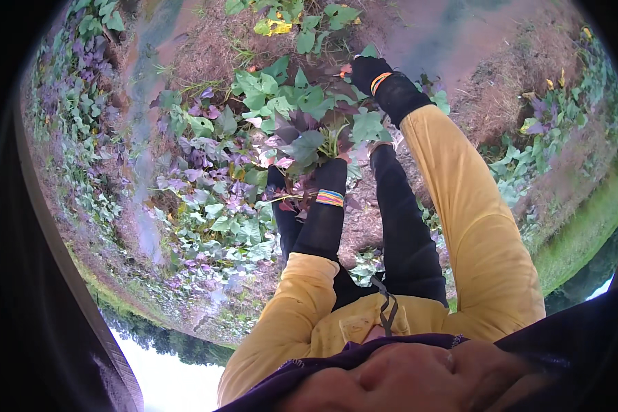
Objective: The person harvests potato leaves and stems by hand and with shears in a field, bunching them together while walking through the crop.
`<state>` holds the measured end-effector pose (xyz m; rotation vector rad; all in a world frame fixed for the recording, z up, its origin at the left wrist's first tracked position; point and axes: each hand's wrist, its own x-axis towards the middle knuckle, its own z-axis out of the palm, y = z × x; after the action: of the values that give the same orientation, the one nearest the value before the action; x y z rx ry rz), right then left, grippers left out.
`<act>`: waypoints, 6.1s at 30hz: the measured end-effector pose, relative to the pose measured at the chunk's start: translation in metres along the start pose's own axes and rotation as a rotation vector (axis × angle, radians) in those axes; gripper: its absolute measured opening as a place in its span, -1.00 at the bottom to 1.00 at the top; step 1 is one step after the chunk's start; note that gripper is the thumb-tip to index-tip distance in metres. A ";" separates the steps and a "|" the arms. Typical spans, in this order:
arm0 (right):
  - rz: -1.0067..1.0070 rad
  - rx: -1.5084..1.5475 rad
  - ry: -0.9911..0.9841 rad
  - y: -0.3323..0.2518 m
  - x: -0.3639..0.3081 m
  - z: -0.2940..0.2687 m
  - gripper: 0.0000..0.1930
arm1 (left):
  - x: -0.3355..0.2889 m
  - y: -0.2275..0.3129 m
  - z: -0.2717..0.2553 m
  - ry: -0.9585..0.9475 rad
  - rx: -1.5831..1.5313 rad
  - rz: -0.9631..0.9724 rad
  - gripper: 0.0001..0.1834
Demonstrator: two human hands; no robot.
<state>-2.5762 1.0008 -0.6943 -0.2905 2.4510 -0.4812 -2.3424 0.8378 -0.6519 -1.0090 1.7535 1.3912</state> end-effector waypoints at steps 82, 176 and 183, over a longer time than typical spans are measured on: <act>-0.555 2.009 -0.189 -0.262 -0.357 -0.406 -0.73 | -0.475 0.393 -0.122 -1.229 -0.839 0.554 -0.84; -0.709 -0.889 -0.426 -0.013 0.567 -0.327 -0.69 | 0.221 0.572 0.085 0.188 -1.262 -0.436 -0.76; 0.073 -0.022 -0.781 0.045 0.529 -0.390 -0.52 | 0.210 0.583 0.110 0.160 -1.282 -0.399 -0.76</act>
<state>-3.2348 0.9798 -0.7040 -0.3211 1.6979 -0.2398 -2.9505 0.9874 -0.5897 -1.9878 0.4832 2.1648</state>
